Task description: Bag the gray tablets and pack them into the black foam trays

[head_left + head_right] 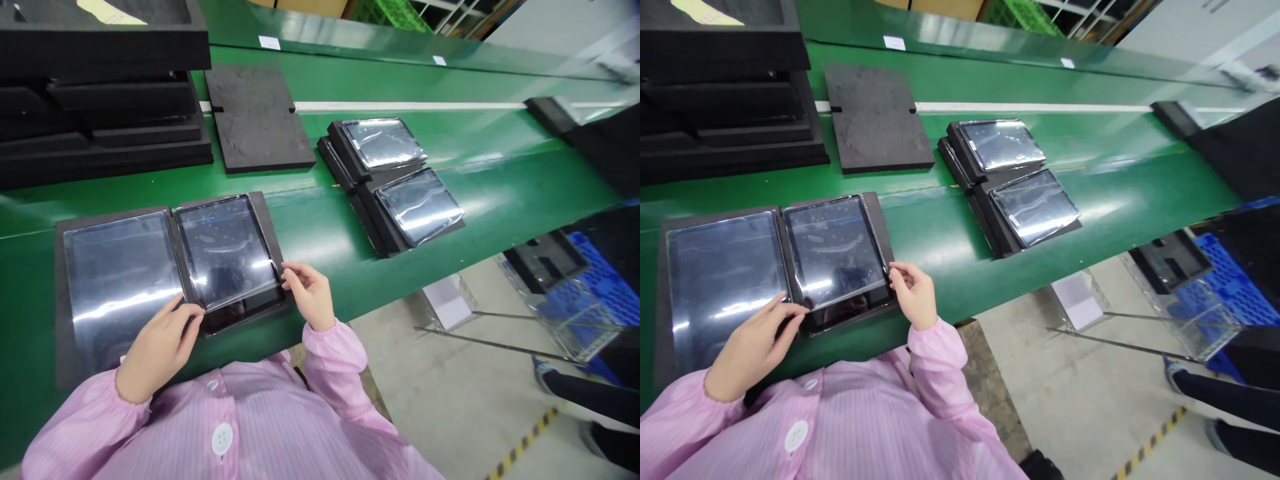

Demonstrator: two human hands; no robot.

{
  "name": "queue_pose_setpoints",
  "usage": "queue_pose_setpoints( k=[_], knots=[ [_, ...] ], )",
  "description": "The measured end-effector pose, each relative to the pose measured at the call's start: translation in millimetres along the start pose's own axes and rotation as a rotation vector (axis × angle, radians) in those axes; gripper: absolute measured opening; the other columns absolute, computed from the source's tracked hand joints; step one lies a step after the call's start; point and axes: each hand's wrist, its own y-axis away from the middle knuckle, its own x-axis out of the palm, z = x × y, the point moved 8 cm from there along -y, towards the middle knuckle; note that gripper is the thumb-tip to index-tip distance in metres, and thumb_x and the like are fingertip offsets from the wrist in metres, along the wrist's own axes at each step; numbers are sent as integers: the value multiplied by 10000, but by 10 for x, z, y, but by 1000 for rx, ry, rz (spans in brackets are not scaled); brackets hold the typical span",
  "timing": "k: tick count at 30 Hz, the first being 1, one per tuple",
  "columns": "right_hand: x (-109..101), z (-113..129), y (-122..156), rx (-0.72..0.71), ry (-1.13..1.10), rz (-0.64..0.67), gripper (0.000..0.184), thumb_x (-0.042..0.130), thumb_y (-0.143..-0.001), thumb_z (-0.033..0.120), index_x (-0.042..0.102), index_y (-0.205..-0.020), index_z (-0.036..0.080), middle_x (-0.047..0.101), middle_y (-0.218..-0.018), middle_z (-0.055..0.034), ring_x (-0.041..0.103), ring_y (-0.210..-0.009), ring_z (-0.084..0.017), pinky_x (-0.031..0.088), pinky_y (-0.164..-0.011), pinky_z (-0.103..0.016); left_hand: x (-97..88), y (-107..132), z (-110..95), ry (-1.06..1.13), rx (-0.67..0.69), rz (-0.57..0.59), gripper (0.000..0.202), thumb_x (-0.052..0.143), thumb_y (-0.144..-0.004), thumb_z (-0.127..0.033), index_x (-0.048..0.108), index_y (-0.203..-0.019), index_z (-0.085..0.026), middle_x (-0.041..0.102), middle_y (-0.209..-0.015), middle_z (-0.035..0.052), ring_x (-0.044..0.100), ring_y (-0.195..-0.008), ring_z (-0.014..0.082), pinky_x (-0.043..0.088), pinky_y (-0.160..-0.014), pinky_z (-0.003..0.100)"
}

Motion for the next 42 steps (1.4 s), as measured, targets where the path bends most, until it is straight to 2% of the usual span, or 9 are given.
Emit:
queue_pose_setpoints(
  k=[4,9,14,19,24,27,32,36,42],
  knots=[
    [21,17,7,22,-9,-16,436,554,-872,503,716,-1004,120,702,-664,-46,600,-510,-125,535,-534,-263,76,124,86,75,-108,4,130,456,-969,-253,579,-954,-213,754,-954,8,708,-965,206,514,-964,361],
    [272,129,18,58,113,124,458,540,-892,510,723,-1066,128,747,-721,-63,625,-543,-145,540,-554,-277,141,192,-73,9,86,34,207,568,-860,-168,648,-1046,-208,738,-1063,40,659,-1005,232,385,-1090,460],
    [509,622,217,-342,217,153,330,527,-872,182,706,-1149,192,764,-905,-59,716,-817,-186,595,-770,-326,146,214,-166,-123,166,69,381,554,-879,-221,626,-1251,-185,718,-1141,82,621,-1025,264,371,-1025,461],
    [853,1037,743,-816,93,712,354,445,-852,95,769,-881,235,772,-922,-29,715,-835,-141,582,-819,-261,139,209,-180,-145,157,56,308,507,-904,-206,652,-1175,-180,730,-1105,87,620,-1010,267,351,-974,458],
    [803,1085,859,-758,-172,1131,319,475,-902,171,733,-727,240,776,-885,-18,722,-818,-119,573,-904,-268,127,190,-169,-129,102,28,302,489,-921,-191,653,-1173,-220,746,-1083,53,641,-991,247,340,-934,432],
    [689,986,599,-535,-270,954,228,567,-893,161,746,-767,225,779,-881,-45,738,-830,-159,609,-847,-336,101,172,-168,-109,64,20,282,487,-923,-175,664,-1134,-233,749,-1069,40,642,-987,236,341,-919,417],
    [313,456,144,-120,-220,281,246,671,-845,279,724,-1076,210,746,-867,-48,714,-670,-153,630,-628,-303,106,162,-188,-116,26,10,287,486,-934,-156,660,-1144,-246,744,-1061,26,640,-976,218,330,-891,403],
    [95,243,40,-184,145,-34,503,640,-843,323,588,-1321,177,686,-1053,-110,662,-744,-179,615,-695,-381,179,161,-92,-193,-180,-32,230,508,-938,-246,655,-1108,-196,713,-1101,91,627,-1034,259,356,-925,418],
    [300,148,109,-349,604,-21,465,609,-875,401,652,-1222,94,624,-1010,-160,595,-960,-306,531,-885,-518,302,74,-56,-355,-414,-85,611,493,-923,-430,470,-1373,-17,506,-1403,293,442,-1329,428,332,-1038,552]
  ],
)
